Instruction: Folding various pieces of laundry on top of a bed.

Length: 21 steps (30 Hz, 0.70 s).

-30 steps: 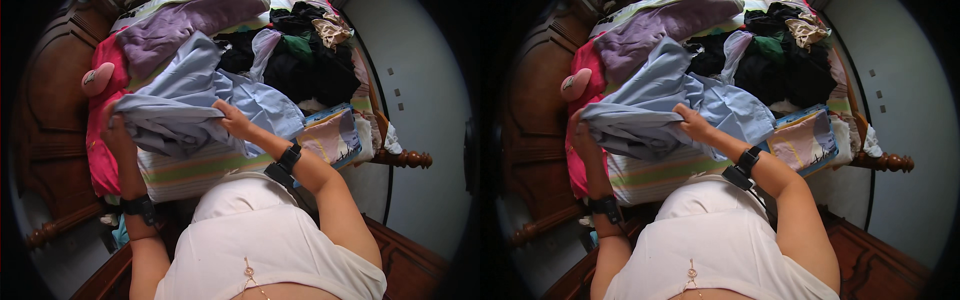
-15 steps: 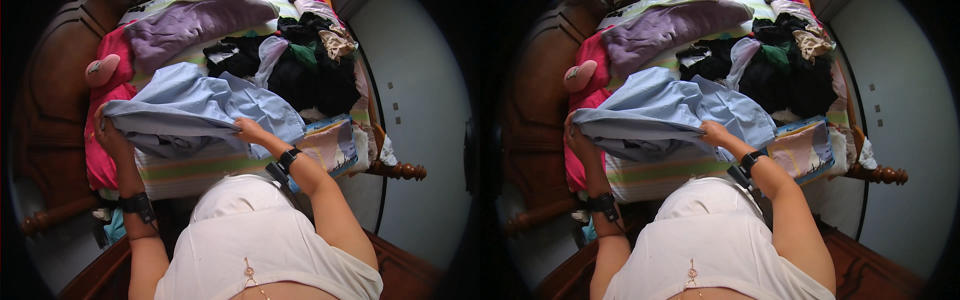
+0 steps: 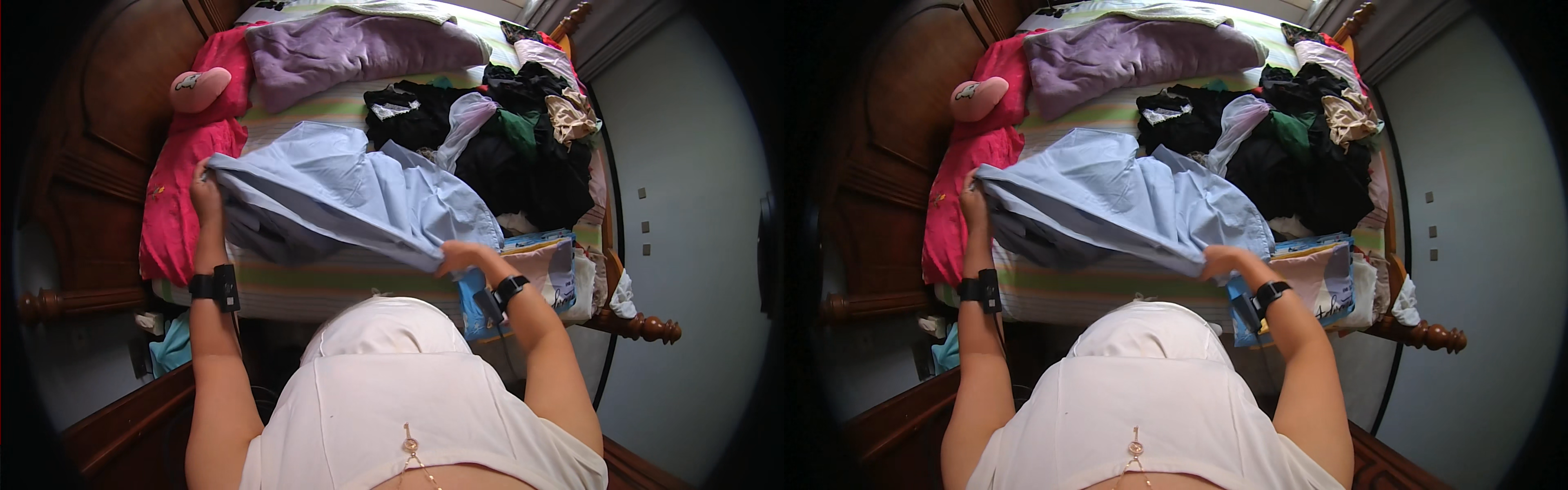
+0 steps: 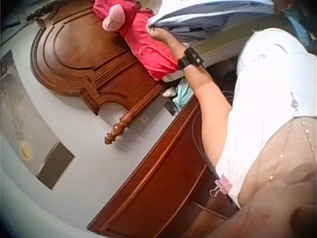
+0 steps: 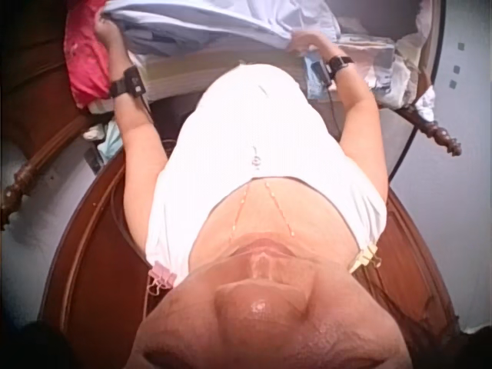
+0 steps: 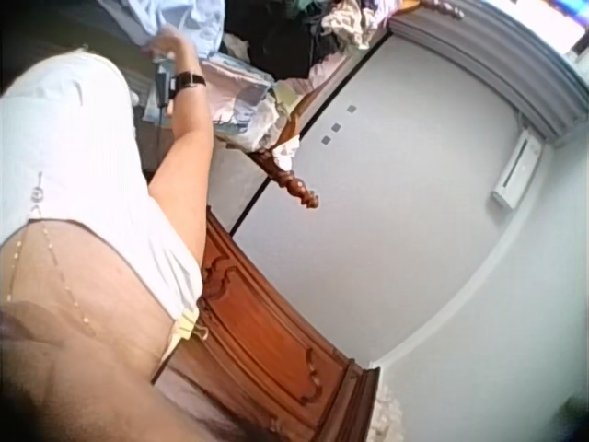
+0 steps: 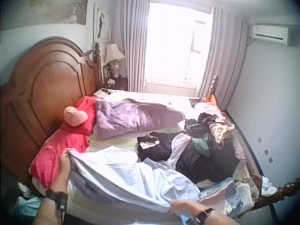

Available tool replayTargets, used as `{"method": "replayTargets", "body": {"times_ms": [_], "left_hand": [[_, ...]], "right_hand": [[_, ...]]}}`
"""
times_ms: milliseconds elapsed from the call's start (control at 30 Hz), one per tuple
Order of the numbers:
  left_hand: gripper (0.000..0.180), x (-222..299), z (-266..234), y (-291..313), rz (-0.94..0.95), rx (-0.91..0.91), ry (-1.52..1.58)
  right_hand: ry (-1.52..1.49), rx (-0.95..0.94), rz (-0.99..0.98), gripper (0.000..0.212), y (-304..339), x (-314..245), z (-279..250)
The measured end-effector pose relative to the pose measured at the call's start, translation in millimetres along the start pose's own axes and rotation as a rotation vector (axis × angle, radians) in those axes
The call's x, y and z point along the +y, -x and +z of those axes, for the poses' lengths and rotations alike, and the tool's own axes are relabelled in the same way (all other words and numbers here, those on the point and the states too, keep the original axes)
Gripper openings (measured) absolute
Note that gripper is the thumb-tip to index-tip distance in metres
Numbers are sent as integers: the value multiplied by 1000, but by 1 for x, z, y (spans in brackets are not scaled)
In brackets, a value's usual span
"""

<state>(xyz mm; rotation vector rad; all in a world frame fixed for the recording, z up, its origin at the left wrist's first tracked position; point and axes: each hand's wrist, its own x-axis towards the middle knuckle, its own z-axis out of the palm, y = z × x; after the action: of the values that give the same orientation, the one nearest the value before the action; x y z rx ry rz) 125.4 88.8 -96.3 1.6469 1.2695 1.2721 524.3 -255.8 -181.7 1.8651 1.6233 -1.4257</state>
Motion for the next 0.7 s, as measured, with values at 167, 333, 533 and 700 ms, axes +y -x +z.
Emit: {"method": "replayTargets", "body": {"times_ms": [167, 333, 533, 700], "left_hand": [[26, 39, 68, -23, 175, -67, 3], [27, 94, 4, -173, 1162, 777, -700], [24, 244, 33, -58, 1264, 640, -705], [23, 178, 101, -4, 348, 55, 142]], "right_hand": [[328, 1375, 467, 29, 80, 124, -149], [839, 2791, 136, 18, 308, -35, -295], [749, 2697, 156, 27, 402, 8, -243], [407, 2205, 385, 30, 286, 129, -168]]}}
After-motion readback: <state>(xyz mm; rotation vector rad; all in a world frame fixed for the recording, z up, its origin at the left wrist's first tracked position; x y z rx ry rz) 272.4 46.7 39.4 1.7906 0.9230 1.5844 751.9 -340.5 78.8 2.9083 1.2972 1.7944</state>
